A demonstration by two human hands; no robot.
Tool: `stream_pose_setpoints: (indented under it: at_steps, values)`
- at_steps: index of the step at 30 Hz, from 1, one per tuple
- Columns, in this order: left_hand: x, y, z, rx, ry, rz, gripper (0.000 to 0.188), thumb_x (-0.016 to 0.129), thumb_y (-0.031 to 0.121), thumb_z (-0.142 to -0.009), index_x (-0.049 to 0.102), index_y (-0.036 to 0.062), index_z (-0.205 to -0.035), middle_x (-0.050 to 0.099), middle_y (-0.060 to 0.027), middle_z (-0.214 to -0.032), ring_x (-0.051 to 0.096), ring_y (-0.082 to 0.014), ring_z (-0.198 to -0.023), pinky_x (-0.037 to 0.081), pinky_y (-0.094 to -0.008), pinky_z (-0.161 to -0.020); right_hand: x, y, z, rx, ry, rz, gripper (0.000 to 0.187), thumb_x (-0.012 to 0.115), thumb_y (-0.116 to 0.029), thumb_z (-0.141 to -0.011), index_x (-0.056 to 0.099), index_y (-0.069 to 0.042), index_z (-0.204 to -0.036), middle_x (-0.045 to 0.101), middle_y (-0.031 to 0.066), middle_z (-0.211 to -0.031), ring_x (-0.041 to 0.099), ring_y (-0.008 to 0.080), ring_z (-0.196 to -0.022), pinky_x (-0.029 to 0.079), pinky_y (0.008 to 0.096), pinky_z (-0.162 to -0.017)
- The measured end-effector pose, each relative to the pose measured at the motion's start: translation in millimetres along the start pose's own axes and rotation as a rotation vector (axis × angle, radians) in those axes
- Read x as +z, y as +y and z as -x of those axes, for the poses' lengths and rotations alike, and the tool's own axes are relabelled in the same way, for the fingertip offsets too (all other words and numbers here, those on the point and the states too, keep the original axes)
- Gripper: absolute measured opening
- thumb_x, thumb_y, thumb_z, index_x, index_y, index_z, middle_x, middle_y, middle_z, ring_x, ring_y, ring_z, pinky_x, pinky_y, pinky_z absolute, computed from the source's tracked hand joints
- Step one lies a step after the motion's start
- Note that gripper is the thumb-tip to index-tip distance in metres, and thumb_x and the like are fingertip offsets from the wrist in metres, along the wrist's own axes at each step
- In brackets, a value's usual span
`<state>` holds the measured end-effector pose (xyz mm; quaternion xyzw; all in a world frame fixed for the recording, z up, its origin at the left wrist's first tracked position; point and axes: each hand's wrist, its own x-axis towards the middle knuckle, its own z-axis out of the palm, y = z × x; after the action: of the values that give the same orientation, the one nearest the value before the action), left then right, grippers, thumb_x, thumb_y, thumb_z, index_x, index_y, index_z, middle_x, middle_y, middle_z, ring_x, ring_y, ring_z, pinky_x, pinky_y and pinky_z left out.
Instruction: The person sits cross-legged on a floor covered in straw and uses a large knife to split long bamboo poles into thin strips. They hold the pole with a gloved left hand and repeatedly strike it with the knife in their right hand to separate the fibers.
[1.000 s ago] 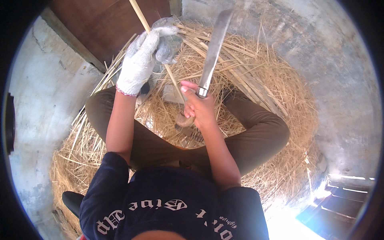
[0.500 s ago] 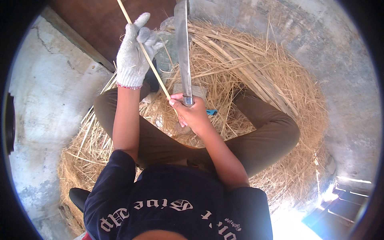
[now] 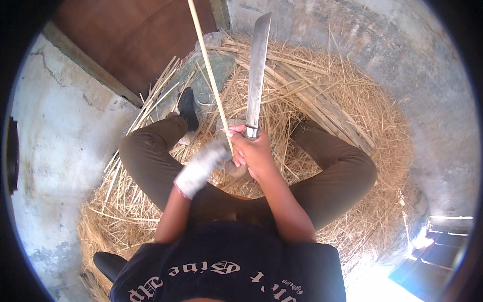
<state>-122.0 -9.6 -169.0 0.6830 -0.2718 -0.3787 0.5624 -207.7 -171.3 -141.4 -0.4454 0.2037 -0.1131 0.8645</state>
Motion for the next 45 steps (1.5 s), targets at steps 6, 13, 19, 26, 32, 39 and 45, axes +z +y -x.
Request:
stream_pose_setpoints:
  at_steps: [6,13,19,26,32,39,45]
  values:
    - [36,9,43,-0.116,-0.066,0.407,0.043,0.054,0.029,-0.107,0.049,0.0015,-0.140,0.066,-0.0097,-0.113,0.068,-0.0178,-0.092,0.053,-0.0317,-0.087,4,-6,7,0.069,0.011,-0.139,0.023,0.071,-0.012,-0.096,0.067,0.003,-0.112,0.041,-0.0056,-0.056,0.036,0.0060,-0.040,0.035,0.0274,-0.041]
    - [32,1,34,-0.129,-0.071,0.418,0.034,0.052,0.032,-0.108,0.057,0.0025,-0.124,0.067,-0.0093,-0.102,0.068,-0.0173,-0.086,0.055,-0.0310,-0.074,6,-11,9,0.084,0.007,-0.153,0.024,0.071,-0.013,-0.095,0.066,0.003,-0.112,0.043,-0.0046,-0.057,0.038,0.0072,-0.041,0.038,0.0293,-0.043]
    - [33,14,34,-0.176,0.073,0.393,0.030,0.052,0.029,-0.107,0.057,0.0049,-0.124,0.066,-0.0076,-0.096,0.067,-0.0157,-0.081,0.054,-0.0268,-0.065,9,-8,9,0.080,0.029,-0.133,0.022,0.071,-0.012,-0.093,0.066,0.003,-0.109,0.045,-0.0026,-0.056,0.041,0.0085,-0.041,0.038,0.0293,-0.043]
    - [20,11,34,-0.030,0.279,0.455,0.022,0.049,0.025,-0.109,0.058,0.0071,-0.116,0.051,0.0018,-0.077,0.048,-0.0090,-0.059,0.043,-0.0242,-0.053,-3,-18,9,-0.024,0.157,0.074,0.021,0.075,-0.017,-0.092,0.063,0.001,-0.096,0.047,-0.0009,-0.056,0.044,0.0095,-0.041,0.038,0.0302,-0.040]
    - [14,21,39,0.030,0.257,0.785,0.021,0.051,0.026,-0.109,0.060,0.0071,-0.105,0.036,0.0068,-0.065,0.032,-0.0068,-0.051,0.029,-0.0253,-0.046,-21,4,-10,-0.405,0.357,0.759,0.032,0.076,-0.026,-0.093,0.061,-0.002,-0.077,0.050,0.0004,-0.054,0.053,0.0127,-0.046,0.044,0.0367,-0.049]
    - [19,25,45,0.089,0.329,0.702,0.021,0.057,0.028,-0.105,0.059,0.0084,-0.097,0.039,0.0054,-0.057,0.035,-0.0092,-0.042,0.029,-0.0268,-0.039,-14,38,-14,-0.584,0.374,1.199,0.020,0.076,-0.024,-0.085,0.065,-0.008,-0.082,0.061,0.0097,-0.059,0.065,0.0329,-0.057,0.050,0.0414,-0.055]
    - [9,35,50,0.044,0.212,0.930,0.023,0.056,0.028,-0.105,0.058,0.0104,-0.089,0.036,0.0051,-0.057,0.032,-0.0105,-0.044,0.027,-0.0283,-0.043,-14,25,-9,-0.874,0.172,1.317,0.015,0.075,-0.017,-0.075,0.066,-0.011,-0.086,0.065,0.0093,-0.065,0.068,0.0328,-0.060,0.053,0.0421,-0.057]
